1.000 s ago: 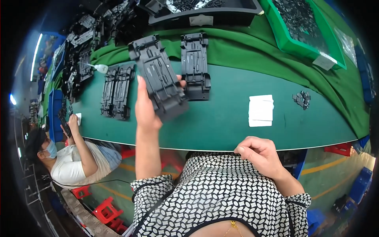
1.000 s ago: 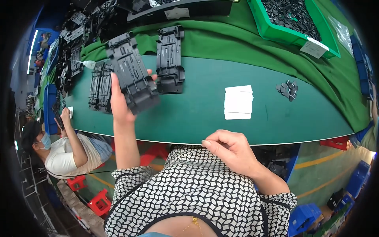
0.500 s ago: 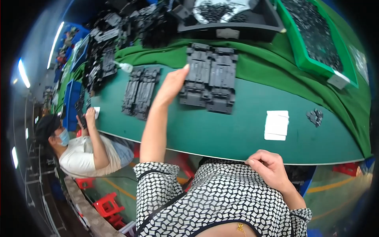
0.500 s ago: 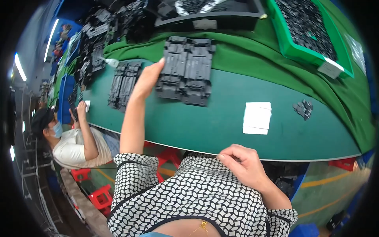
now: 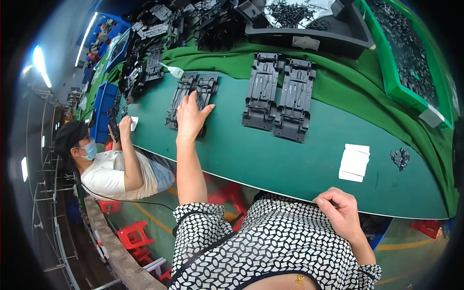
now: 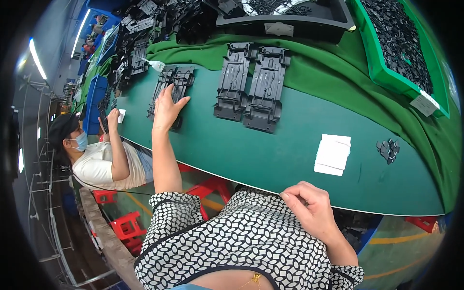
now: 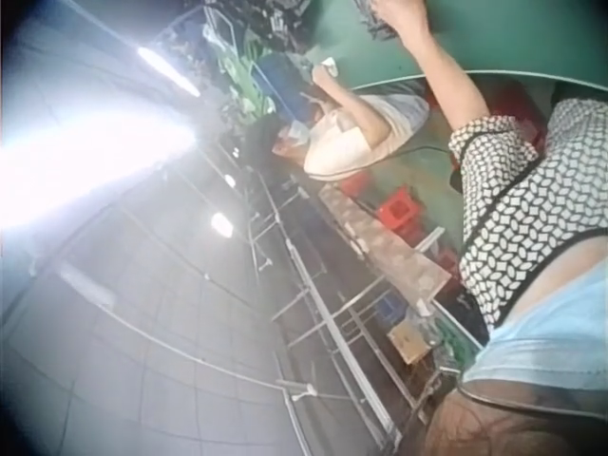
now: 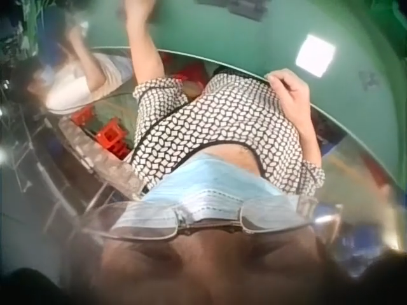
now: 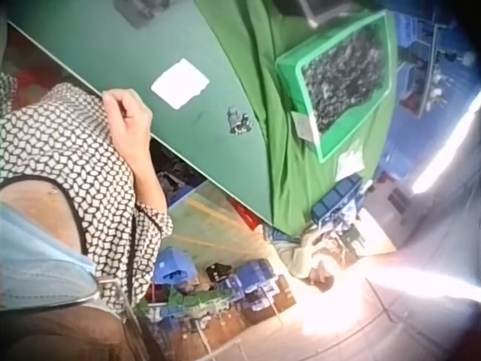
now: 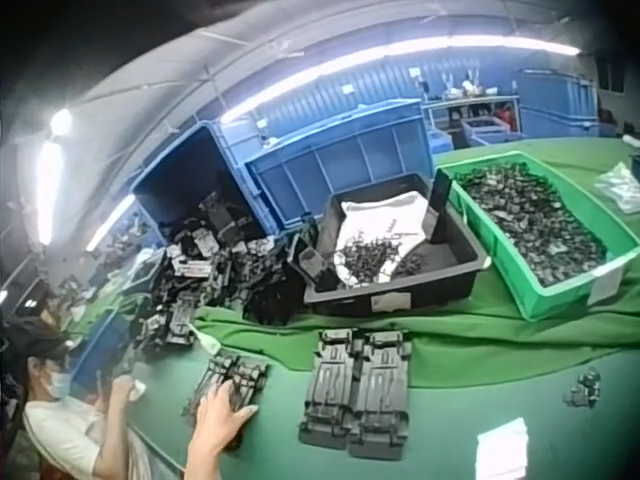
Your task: Assembling plastic toy car chassis by fitting small components and applying adhesive.
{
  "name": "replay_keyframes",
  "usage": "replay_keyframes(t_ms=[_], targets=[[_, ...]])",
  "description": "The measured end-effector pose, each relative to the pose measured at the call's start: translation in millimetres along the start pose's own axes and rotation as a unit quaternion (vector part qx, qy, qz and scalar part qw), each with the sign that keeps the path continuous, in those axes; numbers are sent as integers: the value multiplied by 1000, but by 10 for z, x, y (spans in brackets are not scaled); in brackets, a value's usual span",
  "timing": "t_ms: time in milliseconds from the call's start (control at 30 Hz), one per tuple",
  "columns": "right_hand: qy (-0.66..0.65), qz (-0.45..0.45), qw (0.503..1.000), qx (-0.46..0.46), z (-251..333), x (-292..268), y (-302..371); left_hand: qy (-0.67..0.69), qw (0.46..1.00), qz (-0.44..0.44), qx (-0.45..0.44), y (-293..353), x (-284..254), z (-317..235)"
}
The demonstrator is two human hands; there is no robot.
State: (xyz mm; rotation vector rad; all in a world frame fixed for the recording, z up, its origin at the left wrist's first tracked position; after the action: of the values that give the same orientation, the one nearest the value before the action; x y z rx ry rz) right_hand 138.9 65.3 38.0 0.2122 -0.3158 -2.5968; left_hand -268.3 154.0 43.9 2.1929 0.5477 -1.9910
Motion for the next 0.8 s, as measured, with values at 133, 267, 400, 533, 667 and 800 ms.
replay_keyframes(t_ms=[133,267,400,533,667,800], targets=[[42,-14,999,-22,104,-18,25,79,989,-63,109,161,-220,-387],[26,-84,996,-21,116,-258,-25,163,950,-23,265,540,-641,-1155],[-142,-82,986,-33,144,-408,-186,125,893,78,425,1071,-784,-1968],[-152,-65,986,9,-14,-287,-120,149,836,104,517,1342,-648,-2339],[-196,-84,976,43,-129,-422,-68,177,872,-94,447,1369,-779,-2194],[-355,-117,927,12,-109,-361,-71,653,744,-58,128,1179,-591,-1943]])
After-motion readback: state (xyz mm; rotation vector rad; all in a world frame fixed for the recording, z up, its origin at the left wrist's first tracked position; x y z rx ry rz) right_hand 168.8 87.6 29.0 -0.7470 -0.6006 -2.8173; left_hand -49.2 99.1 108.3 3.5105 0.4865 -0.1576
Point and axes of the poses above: each hand's wrist, its own y-axis away from the middle knuckle, its own x-axis out of the palm, z = x × y, the point moved 9 cm from there along -y, towards the middle knuckle, and after that the axes turned 2 degrees about x, right-handed, at the moved point
